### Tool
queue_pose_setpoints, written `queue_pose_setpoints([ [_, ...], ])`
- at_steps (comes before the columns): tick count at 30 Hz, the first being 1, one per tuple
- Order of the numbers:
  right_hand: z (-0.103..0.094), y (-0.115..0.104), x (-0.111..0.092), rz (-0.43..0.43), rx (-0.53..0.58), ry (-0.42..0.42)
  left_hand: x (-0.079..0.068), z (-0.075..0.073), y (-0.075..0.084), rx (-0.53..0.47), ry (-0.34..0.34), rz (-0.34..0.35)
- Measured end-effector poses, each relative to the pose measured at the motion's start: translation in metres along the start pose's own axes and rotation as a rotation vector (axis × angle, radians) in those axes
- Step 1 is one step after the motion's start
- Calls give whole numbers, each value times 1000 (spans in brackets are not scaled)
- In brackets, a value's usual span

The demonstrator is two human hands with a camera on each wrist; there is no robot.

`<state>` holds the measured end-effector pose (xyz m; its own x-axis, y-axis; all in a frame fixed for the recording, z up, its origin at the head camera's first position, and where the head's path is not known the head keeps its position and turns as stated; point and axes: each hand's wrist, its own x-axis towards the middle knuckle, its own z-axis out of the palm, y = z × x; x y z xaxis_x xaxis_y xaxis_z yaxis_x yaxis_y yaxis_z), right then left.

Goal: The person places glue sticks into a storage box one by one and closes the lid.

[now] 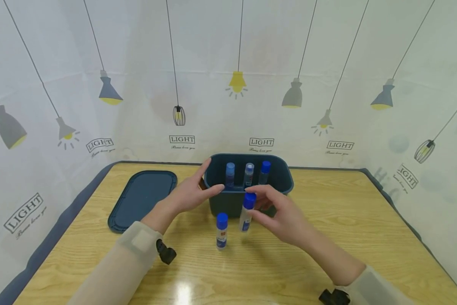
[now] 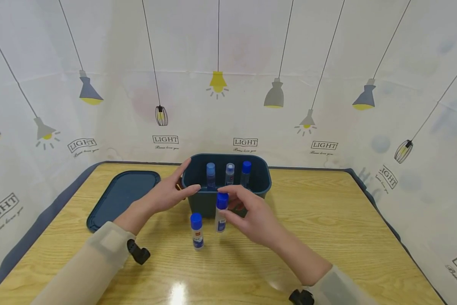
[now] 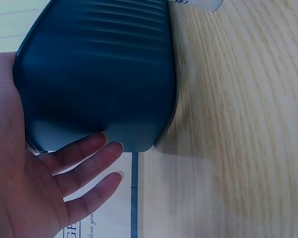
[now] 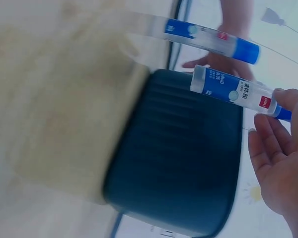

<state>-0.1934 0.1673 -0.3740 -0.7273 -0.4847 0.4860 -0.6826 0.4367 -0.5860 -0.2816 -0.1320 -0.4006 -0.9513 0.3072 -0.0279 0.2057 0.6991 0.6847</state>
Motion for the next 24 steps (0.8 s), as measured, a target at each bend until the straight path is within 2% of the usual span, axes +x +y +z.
queue_pose_setpoints([
  [12, -32, -14, 20, -135, -59, 162, 1, 0, -1, -17, -2, 11],
  [16, -40, -12, 30, -155, -39, 223, 1, -1, 0, -24, -4, 12],
  [20, -46, -6, 38, -134, -33, 295, 0, -1, 0, -28, -6, 16],
  [24, -49, 1, 43, -51, -55, 342, 0, -1, 0, -24, -7, 18],
])
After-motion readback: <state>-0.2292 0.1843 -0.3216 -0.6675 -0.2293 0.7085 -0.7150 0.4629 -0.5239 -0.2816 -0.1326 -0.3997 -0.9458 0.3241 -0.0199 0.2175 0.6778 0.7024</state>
